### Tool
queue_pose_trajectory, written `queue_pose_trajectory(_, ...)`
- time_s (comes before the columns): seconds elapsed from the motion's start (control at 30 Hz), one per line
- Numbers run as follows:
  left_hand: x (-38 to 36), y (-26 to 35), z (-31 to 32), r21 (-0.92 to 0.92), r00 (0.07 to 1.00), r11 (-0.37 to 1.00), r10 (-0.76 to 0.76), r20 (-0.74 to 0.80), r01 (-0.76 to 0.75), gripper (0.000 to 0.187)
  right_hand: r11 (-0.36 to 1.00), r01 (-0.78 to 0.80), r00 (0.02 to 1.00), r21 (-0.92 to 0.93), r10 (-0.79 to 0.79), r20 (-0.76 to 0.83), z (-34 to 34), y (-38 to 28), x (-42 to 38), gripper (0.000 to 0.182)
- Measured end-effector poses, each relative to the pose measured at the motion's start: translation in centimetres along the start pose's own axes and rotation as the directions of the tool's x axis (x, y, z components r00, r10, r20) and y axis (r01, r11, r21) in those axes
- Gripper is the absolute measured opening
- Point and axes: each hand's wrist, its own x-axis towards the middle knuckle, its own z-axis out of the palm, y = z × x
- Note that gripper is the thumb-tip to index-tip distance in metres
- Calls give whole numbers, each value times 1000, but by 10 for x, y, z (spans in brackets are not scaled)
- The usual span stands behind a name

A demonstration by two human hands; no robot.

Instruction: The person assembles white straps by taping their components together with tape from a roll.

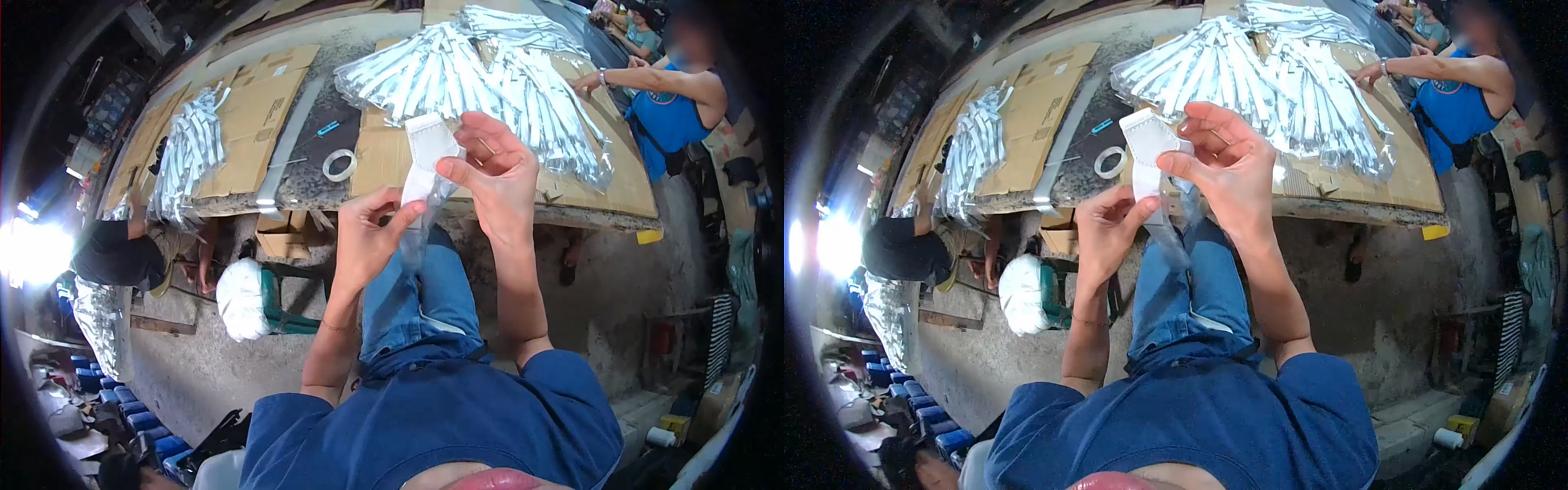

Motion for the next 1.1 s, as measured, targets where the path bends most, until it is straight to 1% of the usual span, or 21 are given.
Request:
queue_pose_trajectory(0.03, 1, 6, 0, 2, 1000, 1000, 21, -13, -21, 14, 1000, 12, 1000, 4, -12, 8, 2, -2, 2, 56)
queue_pose_trajectory(0.07, 3, 14, -2, 6, 999, 999, 36, -17, -36, 14, 1000, 12, 1000, 20, -12, 20, 3, -5, 5, 57)
queue_pose_trajectory(0.13, 6, 31, -6, -38, 999, 999, 22, 29, -20, 16, 999, 22, 999, 39, -23, 38, 6, -10, 10, 57)
queue_pose_trajectory(0.17, 8, 35, -6, -66, 997, 996, 69, 23, -68, 19, 1000, 29, 999, -3, -29, 39, 7, -12, 13, 58)
queue_pose_trajectory(0.2, 9, 41, -8, -62, 996, 995, 81, 23, -79, 19, 998, 35, 999, -47, -33, 38, 9, -15, 15, 59)
queue_pose_trajectory(0.27, 11, 57, -11, -106, 998, 994, 5, 55, 1, 19, 997, 38, 998, -73, -34, 55, 13, -23, 17, 60)
queue_pose_trajectory(0.3, 11, 62, -10, -149, 999, 989, -16, 32, 20, 16, 994, 31, 997, -102, -24, 69, 15, -25, 18, 60)
queue_pose_trajectory(0.33, 12, 62, -12, -148, 1000, 989, -12, 29, 16, 16, 994, 34, 997, -100, -27, 73, 17, -26, 18, 60)
queue_pose_trajectory(0.4, 13, 61, -17, 68, 999, 997, 26, -25, -24, 14, 996, -12, 993, -94, 23, 118, 20, -25, 16, 59)
queue_pose_trajectory(0.43, 13, 60, -19, 67, 999, 998, 22, -33, -20, 14, 995, -18, 992, -93, 29, 123, 22, -25, 15, 59)
queue_pose_trajectory(0.5, 11, 58, -20, 122, 989, 990, 89, -118, -75, 14, 992, -16, 992, -123, 32, 125, 25, -26, 12, 58)
queue_pose_trajectory(0.63, 6, 64, -19, 121, 982, 991, 72, -176, -51, 14, 983, -8, 991, -184, 32, 126, 30, -32, 7, 58)
queue_pose_trajectory(0.73, 6, 71, -22, 110, 988, 994, 32, -150, -16, 16, 976, 13, 989, -219, 19, 146, 30, -34, 6, 57)
queue_pose_trajectory(0.8, 7, 73, -26, 142, 999, 989, -21, -48, 27, 20, 976, -21, 983, -216, 59, 173, 30, -35, 6, 55)
queue_pose_trajectory(0.93, 10, 62, -33, 201, 1000, 980, -2, -3, 3, 27, 985, -46, 982, -166, 74, 173, 29, -27, 8, 54)
queue_pose_trajectory(1.0, 12, 56, -34, -112, 986, 992, 82, 147, -66, 24, 989, -29, 988, -145, 51, 146, 29, -25, 8, 54)
queue_pose_trajectory(1.03, 12, 55, -32, -113, 986, 992, 77, 147, -61, 24, 989, -34, 988, -147, 55, 144, 28, -24, 9, 54)
queue_pose_trajectory(1.1, 12, 56, -26, -194, 996, 981, 15, 90, 2, 25, 980, -14, 991, -199, 41, 131, 27, -25, 10, 53)
